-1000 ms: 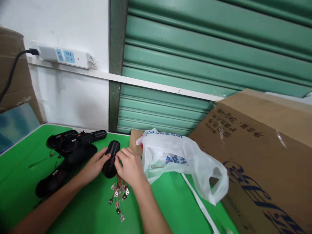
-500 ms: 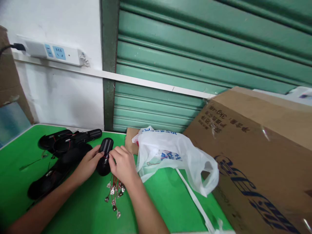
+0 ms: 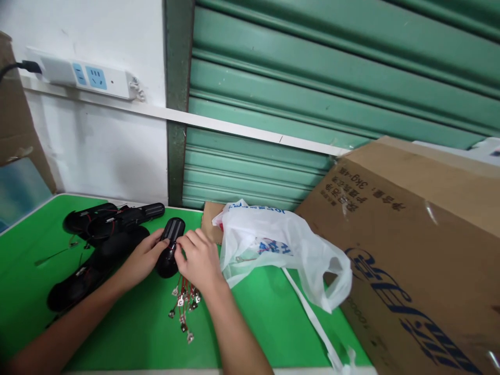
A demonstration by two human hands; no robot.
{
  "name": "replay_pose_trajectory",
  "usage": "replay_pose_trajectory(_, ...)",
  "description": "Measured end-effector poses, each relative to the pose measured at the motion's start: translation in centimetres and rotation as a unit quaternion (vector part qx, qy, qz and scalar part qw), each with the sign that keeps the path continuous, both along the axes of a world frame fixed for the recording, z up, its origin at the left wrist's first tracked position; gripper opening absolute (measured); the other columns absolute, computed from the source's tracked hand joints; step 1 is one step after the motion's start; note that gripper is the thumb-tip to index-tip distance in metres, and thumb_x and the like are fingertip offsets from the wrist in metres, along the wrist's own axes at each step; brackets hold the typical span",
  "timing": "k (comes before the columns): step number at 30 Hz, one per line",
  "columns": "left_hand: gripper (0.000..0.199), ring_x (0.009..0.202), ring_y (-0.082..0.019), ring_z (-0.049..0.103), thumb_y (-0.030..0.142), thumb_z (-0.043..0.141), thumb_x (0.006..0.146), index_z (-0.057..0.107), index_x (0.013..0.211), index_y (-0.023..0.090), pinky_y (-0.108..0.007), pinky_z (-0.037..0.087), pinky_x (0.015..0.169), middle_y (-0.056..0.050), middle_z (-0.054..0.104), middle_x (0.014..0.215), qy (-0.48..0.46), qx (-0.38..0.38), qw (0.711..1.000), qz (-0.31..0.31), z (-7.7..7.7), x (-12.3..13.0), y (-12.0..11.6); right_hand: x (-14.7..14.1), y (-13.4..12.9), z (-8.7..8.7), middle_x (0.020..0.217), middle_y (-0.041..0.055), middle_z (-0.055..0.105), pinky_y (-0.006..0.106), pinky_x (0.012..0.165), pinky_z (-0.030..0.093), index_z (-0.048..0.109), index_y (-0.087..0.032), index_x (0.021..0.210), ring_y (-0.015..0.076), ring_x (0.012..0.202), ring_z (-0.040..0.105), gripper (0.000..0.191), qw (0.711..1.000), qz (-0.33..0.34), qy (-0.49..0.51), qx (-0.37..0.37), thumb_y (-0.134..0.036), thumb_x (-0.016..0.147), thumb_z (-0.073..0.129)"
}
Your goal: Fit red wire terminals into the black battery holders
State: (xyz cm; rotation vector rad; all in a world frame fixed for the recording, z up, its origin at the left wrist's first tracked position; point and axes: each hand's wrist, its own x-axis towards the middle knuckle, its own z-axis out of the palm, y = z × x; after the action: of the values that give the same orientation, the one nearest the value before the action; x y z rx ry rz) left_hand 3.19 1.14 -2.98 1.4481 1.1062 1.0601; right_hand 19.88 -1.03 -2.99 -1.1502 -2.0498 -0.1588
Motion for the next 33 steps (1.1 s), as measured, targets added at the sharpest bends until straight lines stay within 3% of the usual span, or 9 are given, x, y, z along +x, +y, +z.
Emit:
replay_pose_trajectory(26,0.029,0.077,-0.022,0.059,0.045,0.059,0.079,0.064,0.088,0.018,-0.032,0.047,0.072,-0.001,0.064,0.078,-0.018,0.004,1.0,0.002,-0.26,0.07,0.18,0.19,0.3,-0.34,0.084,0.0032,0.073,0.033,0.076,0.049,0.072,-0.022,0.087,0.0219,0.082,0.064,0.015,0.994,0.027,0.088,-0.057,-0.013,0.094,0.062)
replay_pose_trajectory(33,0.025,0.078,-0.02,0.057,0.041,0.055,0.08,0.062,0.088,0.018,-0.031,0.044,0.072,0.0,0.061,0.079,-0.013,0.014,0.999,0.028,-0.29,0.26,-0.12,-0.16,0.45,-0.91,0.084,0.0057,0.073,0.035,0.076,0.05,0.072,-0.02,0.09,0.0223,0.081,0.063,0.017,0.996,0.039,0.081,-0.03,-0.016,0.098,0.058)
